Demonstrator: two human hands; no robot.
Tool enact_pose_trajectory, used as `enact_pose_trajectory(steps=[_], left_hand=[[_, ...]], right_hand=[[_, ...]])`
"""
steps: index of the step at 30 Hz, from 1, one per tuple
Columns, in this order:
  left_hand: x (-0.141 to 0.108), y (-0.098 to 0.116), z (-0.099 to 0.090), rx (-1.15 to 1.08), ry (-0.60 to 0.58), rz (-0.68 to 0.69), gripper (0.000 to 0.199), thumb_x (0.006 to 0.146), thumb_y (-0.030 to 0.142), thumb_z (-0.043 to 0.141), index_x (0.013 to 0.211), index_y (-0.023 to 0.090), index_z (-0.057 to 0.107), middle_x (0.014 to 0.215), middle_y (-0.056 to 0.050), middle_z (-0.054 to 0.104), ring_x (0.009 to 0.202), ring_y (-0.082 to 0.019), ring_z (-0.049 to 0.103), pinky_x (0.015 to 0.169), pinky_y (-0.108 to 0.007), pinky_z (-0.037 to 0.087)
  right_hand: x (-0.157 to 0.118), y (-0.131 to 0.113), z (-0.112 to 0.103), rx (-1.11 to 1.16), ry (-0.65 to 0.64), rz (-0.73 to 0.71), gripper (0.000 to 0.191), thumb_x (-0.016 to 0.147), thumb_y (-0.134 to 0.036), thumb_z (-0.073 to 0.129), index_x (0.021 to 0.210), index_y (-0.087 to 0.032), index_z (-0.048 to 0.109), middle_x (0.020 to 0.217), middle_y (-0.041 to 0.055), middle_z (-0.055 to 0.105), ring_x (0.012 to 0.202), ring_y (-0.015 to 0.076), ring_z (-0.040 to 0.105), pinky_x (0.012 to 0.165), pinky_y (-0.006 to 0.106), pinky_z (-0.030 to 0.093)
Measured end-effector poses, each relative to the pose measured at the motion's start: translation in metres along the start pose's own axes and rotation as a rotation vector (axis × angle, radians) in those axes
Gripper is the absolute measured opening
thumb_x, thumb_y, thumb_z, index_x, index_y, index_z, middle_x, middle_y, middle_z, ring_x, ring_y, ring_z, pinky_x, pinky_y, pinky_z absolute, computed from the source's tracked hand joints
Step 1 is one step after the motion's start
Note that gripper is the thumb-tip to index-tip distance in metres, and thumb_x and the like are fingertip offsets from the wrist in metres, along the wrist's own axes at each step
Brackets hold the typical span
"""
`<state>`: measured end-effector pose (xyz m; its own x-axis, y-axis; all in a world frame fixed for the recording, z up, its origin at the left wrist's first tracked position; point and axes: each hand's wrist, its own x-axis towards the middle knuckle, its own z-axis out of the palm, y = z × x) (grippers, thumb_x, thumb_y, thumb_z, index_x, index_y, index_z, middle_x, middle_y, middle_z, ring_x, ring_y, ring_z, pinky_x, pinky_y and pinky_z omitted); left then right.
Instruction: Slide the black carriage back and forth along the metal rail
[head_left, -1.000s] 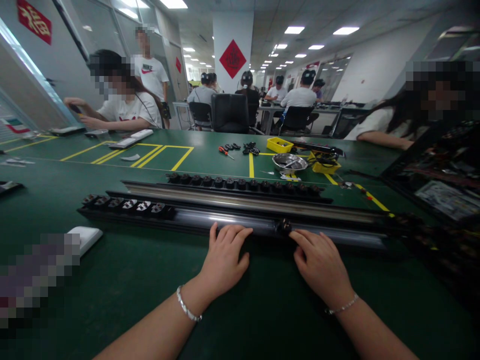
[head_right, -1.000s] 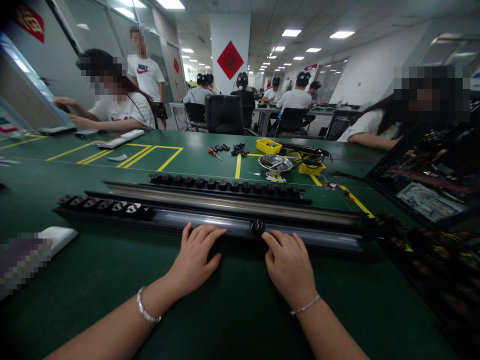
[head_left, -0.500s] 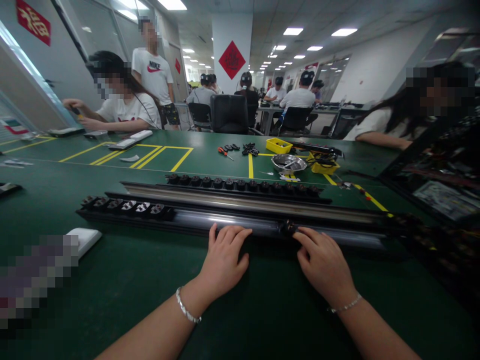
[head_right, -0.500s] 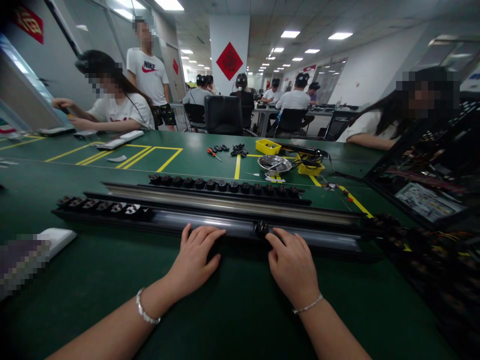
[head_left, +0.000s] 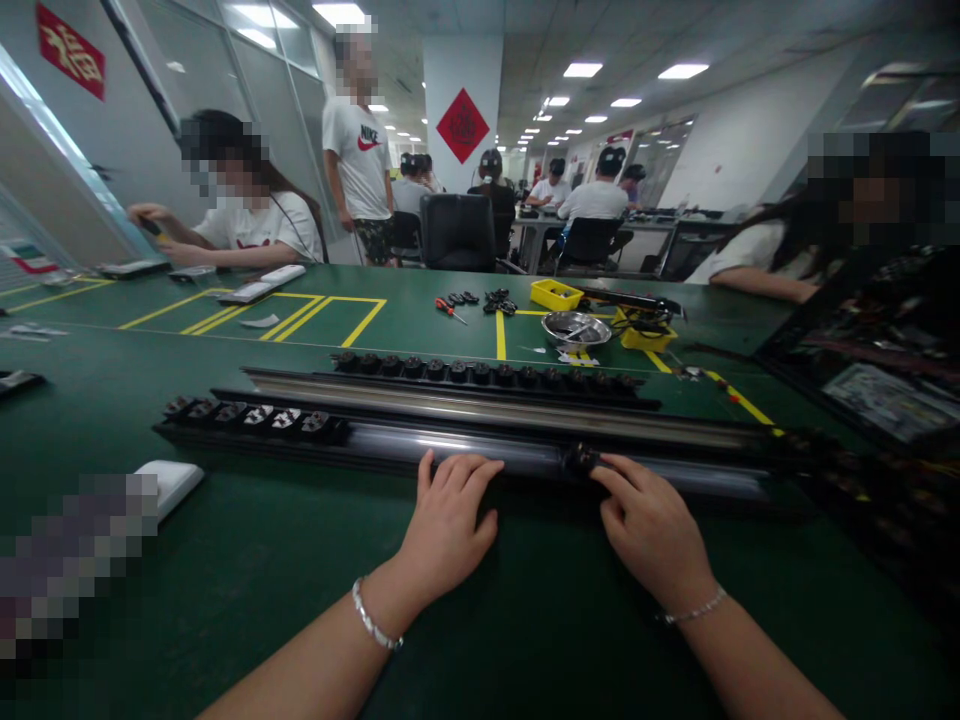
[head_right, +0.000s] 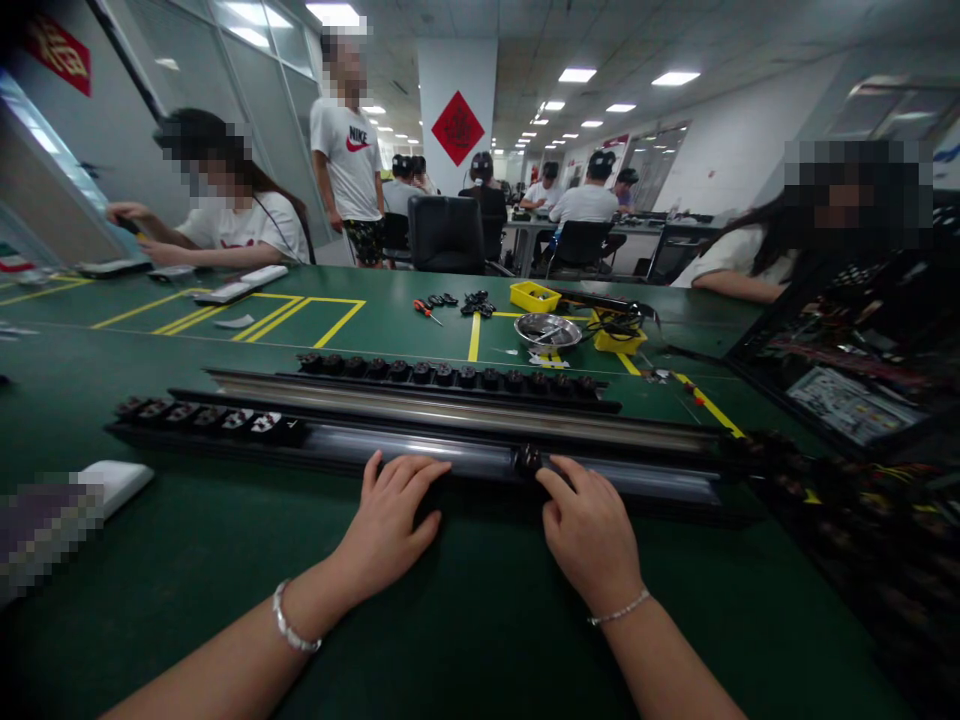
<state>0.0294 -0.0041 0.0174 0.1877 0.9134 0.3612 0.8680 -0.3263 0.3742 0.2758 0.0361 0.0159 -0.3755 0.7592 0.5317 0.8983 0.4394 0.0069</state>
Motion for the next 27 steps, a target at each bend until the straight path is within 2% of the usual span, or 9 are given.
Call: enact_pose_trajectory(steps=[7,17,23,27], left_hand=[[0.000,0.000,-0.001,0.003,-0.007,0.003,0.051,0.076,0.016,0.052,0.125,0.029,0.045,0.121,-0.002,0.056,0.116,-0.022,0.045,0.110,-0.053,0.011],[0.000,0.000,-0.001,-0.024,-0.010,-0.005,0.049,0.077,0.017,0.052,0.124,0.029,0.046,0.122,-0.002,0.055,0.118,-0.021,0.044,0.110,-0.052,0.008],[0.001,0.000,0.000,-0.016,-0.009,-0.005,0.050,0.077,0.016,0.052,0.124,0.030,0.046,0.122,-0.001,0.056,0.118,-0.021,0.044,0.110,-0.052,0.008],[0.001,0.000,-0.001,-0.008,-0.012,-0.003,0.051,0.076,0.016,0.053,0.125,0.030,0.045,0.122,-0.002,0.056,0.118,-0.022,0.045,0.110,-0.053,0.009]], right_hand=[[0.000,0.005,0.000,-0.020,-0.005,0.015,0.038,0.074,-0.004,0.041,0.098,-0.019,0.066,0.111,0.0081,0.062,0.096,0.0222,0.058,0.085,0.039,0.047],[-0.001,0.009,0.000,-0.011,0.072,0.040,0.034,0.074,-0.005,0.042,0.091,-0.021,0.068,0.106,0.0048,0.064,0.093,0.0198,0.060,0.083,0.036,0.047],[-0.001,0.012,-0.002,-0.034,0.067,0.114,0.029,0.075,-0.007,0.044,0.086,-0.019,0.069,0.100,0.0055,0.063,0.077,0.0170,0.059,0.067,0.030,0.048],[-0.002,0.012,-0.002,-0.021,0.082,0.124,0.031,0.075,-0.006,0.043,0.085,-0.020,0.069,0.099,0.0049,0.062,0.077,0.0160,0.059,0.066,0.028,0.047]])
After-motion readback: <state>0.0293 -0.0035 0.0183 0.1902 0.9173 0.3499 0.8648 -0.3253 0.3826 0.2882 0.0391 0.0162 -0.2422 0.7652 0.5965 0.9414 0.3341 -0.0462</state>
